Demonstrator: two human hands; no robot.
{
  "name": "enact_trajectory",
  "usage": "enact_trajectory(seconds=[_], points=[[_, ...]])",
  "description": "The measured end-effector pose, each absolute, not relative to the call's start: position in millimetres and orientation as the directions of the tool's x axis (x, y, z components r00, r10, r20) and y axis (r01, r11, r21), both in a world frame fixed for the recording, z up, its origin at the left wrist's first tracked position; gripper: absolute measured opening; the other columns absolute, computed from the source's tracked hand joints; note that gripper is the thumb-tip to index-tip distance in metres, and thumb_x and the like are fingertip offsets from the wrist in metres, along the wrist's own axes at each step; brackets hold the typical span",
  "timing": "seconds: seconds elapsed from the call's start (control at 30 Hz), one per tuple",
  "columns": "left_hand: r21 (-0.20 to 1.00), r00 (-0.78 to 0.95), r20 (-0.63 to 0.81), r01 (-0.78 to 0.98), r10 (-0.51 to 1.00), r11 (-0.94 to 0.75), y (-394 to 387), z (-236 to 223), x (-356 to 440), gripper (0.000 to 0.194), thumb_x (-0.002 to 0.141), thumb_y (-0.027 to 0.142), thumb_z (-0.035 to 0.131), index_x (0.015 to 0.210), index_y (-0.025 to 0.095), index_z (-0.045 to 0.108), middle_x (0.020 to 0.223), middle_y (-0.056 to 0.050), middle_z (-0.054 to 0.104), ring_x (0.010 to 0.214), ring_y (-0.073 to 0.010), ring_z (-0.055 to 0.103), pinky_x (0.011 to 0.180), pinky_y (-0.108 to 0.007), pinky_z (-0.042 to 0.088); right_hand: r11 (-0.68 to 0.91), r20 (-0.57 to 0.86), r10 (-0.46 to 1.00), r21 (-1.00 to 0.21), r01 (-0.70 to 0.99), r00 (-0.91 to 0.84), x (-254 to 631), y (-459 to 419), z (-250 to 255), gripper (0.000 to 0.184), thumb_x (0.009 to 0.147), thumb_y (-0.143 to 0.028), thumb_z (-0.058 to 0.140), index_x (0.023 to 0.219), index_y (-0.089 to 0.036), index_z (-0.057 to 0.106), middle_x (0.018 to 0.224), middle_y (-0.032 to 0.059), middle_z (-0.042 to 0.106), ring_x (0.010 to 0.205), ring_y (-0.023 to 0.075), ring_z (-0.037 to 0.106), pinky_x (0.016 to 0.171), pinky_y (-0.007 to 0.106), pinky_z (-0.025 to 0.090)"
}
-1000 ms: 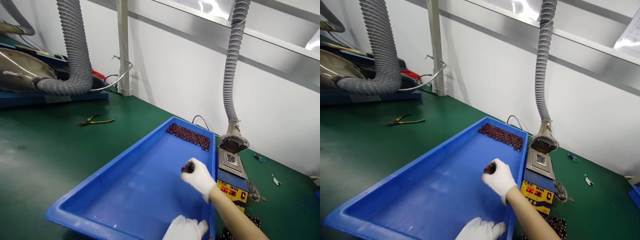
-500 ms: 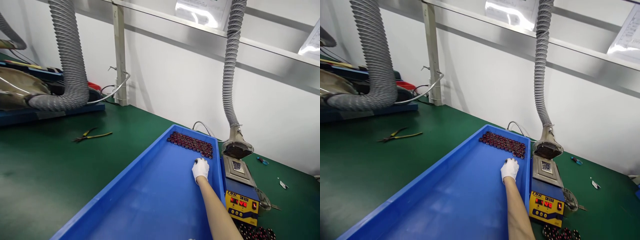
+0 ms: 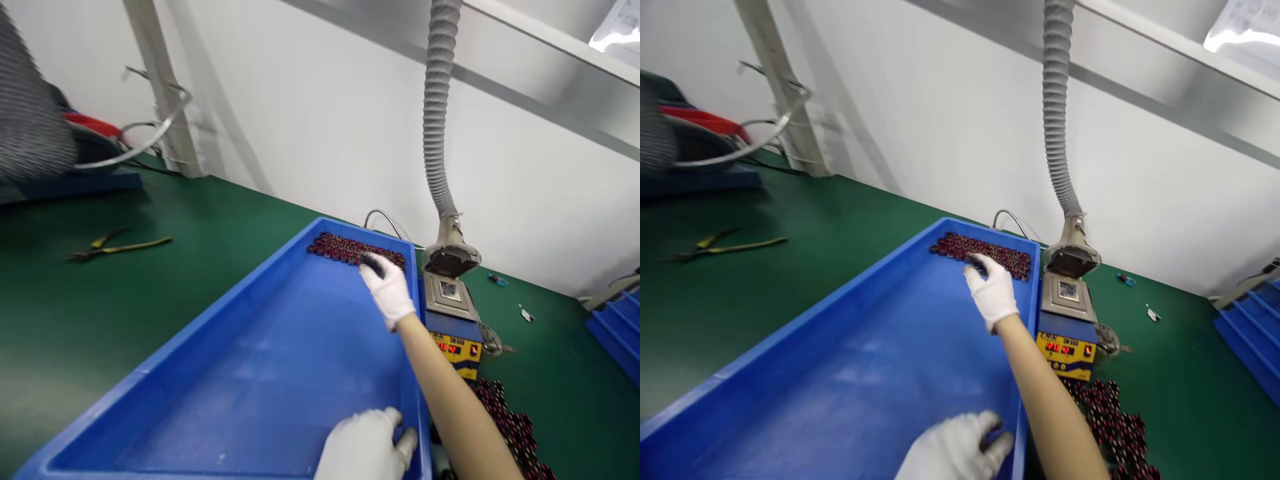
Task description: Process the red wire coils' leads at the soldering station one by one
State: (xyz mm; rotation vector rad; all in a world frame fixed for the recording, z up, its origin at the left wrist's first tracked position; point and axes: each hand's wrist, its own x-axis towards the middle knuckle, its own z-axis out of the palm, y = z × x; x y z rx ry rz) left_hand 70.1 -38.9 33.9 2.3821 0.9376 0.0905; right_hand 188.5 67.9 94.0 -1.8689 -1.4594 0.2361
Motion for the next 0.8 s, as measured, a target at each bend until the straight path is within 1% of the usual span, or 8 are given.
enact_trajectory(seconds=[0.07, 0.13, 0.27, 0.4, 0.5, 0.6, 0.7, 0.8], points=[[0.506, 0.747, -0.154, 0.622, 0.647, -0.598, -40, 34, 75, 0.022, 0.087, 0.034, 0.046, 0.091, 0.021, 0.063, 0.082, -0.006, 0.068, 0.076, -0.0229, 0.064, 0.07, -0.037, 0.047, 0.123, 0.448, 0.858, -0.653, 0.747, 0.251, 200, 11, 110, 0.029, 0.085, -0.031, 0.05, 0.112, -0.025, 0.056, 0.114, -0.0024, 0.061, 0.103, 0.0127, 0.057, 0.09, 0.023, 0.042], [0.479, 0.754, -0.13, 0.616, 0.644, -0.625, -39, 35, 76, 0.024, 0.086, 0.032, 0.042, 0.089, 0.023, 0.064, 0.08, -0.007, 0.07, 0.076, -0.0258, 0.065, 0.069, -0.036, 0.046, 0.071, 0.506, 0.788, -0.641, 0.764, 0.351, 216, -49, 107, 0.02, 0.083, -0.029, 0.051, 0.1, -0.022, 0.061, 0.101, 0.0022, 0.066, 0.093, 0.0169, 0.06, 0.085, 0.029, 0.044], [0.446, 0.783, -0.103, 0.587, 0.613, -0.675, -39, 38, 74, 0.027, 0.085, 0.032, 0.038, 0.088, 0.025, 0.064, 0.082, -0.006, 0.071, 0.077, -0.0241, 0.065, 0.069, -0.033, 0.044, -0.339, 0.256, 0.833, -0.463, 0.819, 0.49, 242, -133, 60, 0.015, 0.08, -0.03, 0.054, 0.078, -0.021, 0.066, 0.081, 0.0066, 0.065, 0.08, 0.023, 0.059, 0.075, 0.036, 0.044], [0.437, 0.78, -0.11, 0.595, 0.617, -0.675, -42, 38, 75, 0.027, 0.086, 0.034, 0.038, 0.092, 0.025, 0.063, 0.088, -0.006, 0.071, 0.081, -0.0263, 0.065, 0.07, -0.035, 0.045, -0.448, 0.025, 0.88, -0.294, 0.845, 0.475, 235, -154, 16, 0.014, 0.076, -0.028, 0.056, 0.08, -0.021, 0.068, 0.088, 0.0101, 0.064, 0.084, 0.0267, 0.058, 0.075, 0.039, 0.043], [0.434, 0.765, -0.118, 0.614, 0.634, -0.66, -44, 36, 76, 0.026, 0.085, 0.034, 0.04, 0.093, 0.025, 0.063, 0.088, -0.007, 0.071, 0.083, -0.0275, 0.065, 0.071, -0.037, 0.045, -0.471, 0.019, 0.878, -0.155, 0.869, 0.479, 227, -152, 4, 0.015, 0.071, -0.017, 0.056, 0.079, -0.017, 0.068, 0.097, 0.0151, 0.063, 0.093, 0.0329, 0.055, 0.079, 0.045, 0.041], [0.444, 0.747, -0.112, 0.628, 0.656, -0.639, -42, 40, 77, 0.025, 0.085, 0.034, 0.042, 0.091, 0.025, 0.064, 0.086, -0.007, 0.071, 0.082, -0.0265, 0.065, 0.07, -0.035, 0.045, -0.394, 0.081, 0.876, -0.446, 0.804, 0.475, 233, -145, 14, 0.01, 0.07, -0.014, 0.055, 0.072, -0.017, 0.065, 0.096, 0.0127, 0.064, 0.093, 0.0288, 0.056, 0.082, 0.042, 0.041], [0.488, 0.75, -0.056, 0.596, 0.659, -0.637, -38, 61, 80, 0.022, 0.083, 0.036, 0.047, 0.091, 0.026, 0.065, 0.082, -0.003, 0.071, 0.078, -0.0226, 0.065, 0.068, -0.03, 0.046, -0.197, 0.06, 0.844, -0.89, 0.412, 0.532, 245, -131, 48, 0.007, 0.069, -0.023, 0.064, 0.068, -0.018, 0.06, 0.075, 0.0052, 0.066, 0.073, 0.0203, 0.06, 0.072, 0.033, 0.046], [0.576, 0.708, 0.258, 0.434, 0.658, -0.693, -37, 94, 90, 0.029, 0.079, 0.037, 0.056, 0.105, 0.026, 0.058, 0.091, -0.002, 0.069, 0.082, -0.0213, 0.063, 0.073, -0.031, 0.047, 0.146, 0.097, 0.81, -0.988, -0.04, 0.578, 245, -115, 93, 0.027, 0.058, -0.028, 0.076, 0.079, -0.02, 0.06, 0.079, 0.0022, 0.066, 0.074, 0.0177, 0.061, 0.071, 0.03, 0.048]])
